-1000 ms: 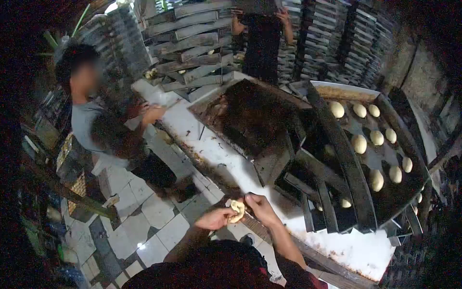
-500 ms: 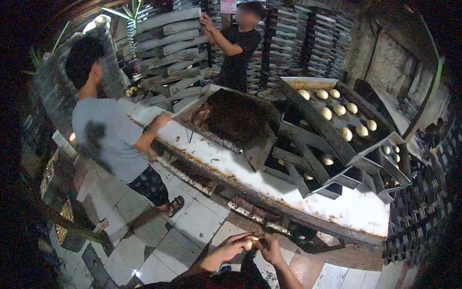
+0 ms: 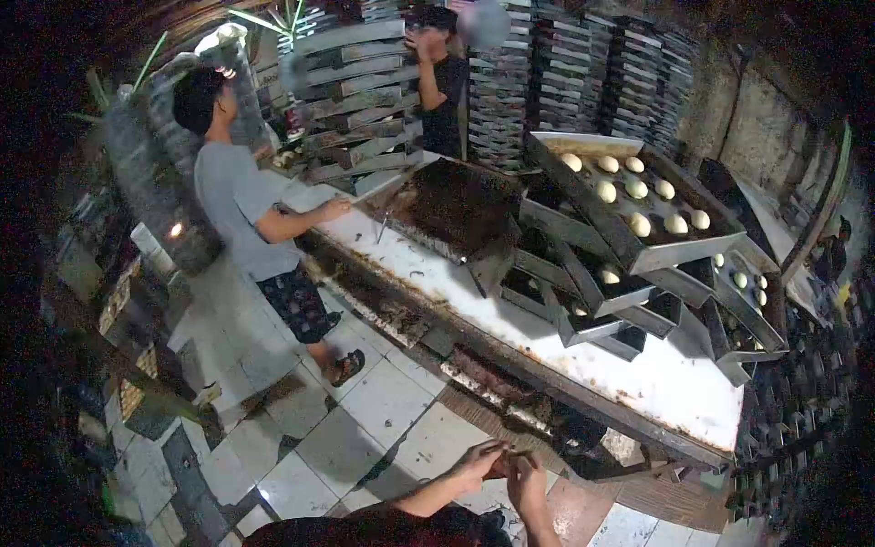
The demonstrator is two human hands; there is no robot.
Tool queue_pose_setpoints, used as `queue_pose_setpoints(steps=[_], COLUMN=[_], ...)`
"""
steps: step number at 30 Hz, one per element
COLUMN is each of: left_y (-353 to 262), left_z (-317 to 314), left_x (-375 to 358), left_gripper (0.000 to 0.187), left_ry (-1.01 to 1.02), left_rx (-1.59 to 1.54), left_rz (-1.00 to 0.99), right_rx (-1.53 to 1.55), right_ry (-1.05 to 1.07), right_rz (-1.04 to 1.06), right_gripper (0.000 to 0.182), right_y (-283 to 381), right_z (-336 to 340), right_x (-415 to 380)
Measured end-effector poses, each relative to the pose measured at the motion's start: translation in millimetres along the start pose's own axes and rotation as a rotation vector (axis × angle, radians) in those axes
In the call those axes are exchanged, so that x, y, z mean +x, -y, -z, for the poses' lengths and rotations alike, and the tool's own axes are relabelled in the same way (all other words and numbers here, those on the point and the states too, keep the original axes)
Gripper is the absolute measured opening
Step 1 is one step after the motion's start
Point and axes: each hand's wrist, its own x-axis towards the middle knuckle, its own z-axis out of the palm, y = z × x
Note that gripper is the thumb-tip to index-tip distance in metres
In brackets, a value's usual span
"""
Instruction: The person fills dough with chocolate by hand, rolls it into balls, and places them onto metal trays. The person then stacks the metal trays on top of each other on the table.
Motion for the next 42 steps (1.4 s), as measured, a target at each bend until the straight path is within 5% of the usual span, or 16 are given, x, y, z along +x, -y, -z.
queue_pose_setpoints(steps=[3,6,9,14,15,16,19,21,22,26,27,29,31,33,36,42], left_y=[11,12,24,63,69,76,95,90,89,71,70,79,85,68,50,28], left_z=[-15,-32,-63,-106,-119,-131,-156,-177,-184,-221,-225,-227,-236,-252,-277,-315], left_x=[1,13,38,55,57,59,70,78,88,97,99,131,153,161,173,188], left_gripper=[0.027,0.033,0.032,0.015,0.015,0.015,0.025,0.03,0.034,0.04,0.042,0.039,0.03,0.027,0.022,0.027], left_ry=[0.079,0.287,0.178,0.117,0.129,0.166,0.422,0.525,0.64,0.725,0.721,0.536,0.429,0.407,0.455,0.74], left_rx=[0.194,0.41,0.413,0.067,0.071,0.07,0.211,0.392,0.444,0.653,0.419,0.594,0.38,0.188,0.307,0.412], left_rz=[-0.085,-0.138,-0.28,0.176,0.176,0.203,0.099,0.037,0.056,-0.11,-0.122,-0.26,-0.214,0.068,0.061,0.269], right_rx=[0.525,0.702,0.819,-0.233,-0.241,0.142,-0.034,0.251,0.326,0.711,0.72,0.798,0.264,-0.161,-0.19,0.506], right_ry=[-0.021,0.044,-0.094,-0.26,-0.269,-0.39,-0.294,-0.3,-0.483,-0.414,-0.493,-0.605,-0.595,-0.503,-0.539,-0.371], right_rz=[-0.239,-0.383,-0.492,-0.026,-0.027,-0.202,-0.213,-0.531,-0.31,-0.551,-0.552,-0.592,-0.354,-0.41,-0.395,-0.673], right_gripper=[0.004,0.009,0.011,0.026,0.026,0.023,0.018,0.018,0.014,0.012,0.012,0.014,0.016,0.017,0.018,0.013], right_y=[-36,-34,-74,-76,-88,-96,-120,-97,-129,-163,-170,-170,-172,-145,-155,-208], right_z=[11,37,53,87,93,100,142,180,172,186,183,185,188,205,229,263], right_x=[-15,-10,-12,-48,-54,-55,-58,-46,-46,-37,-33,-18,-6,13,33,39])
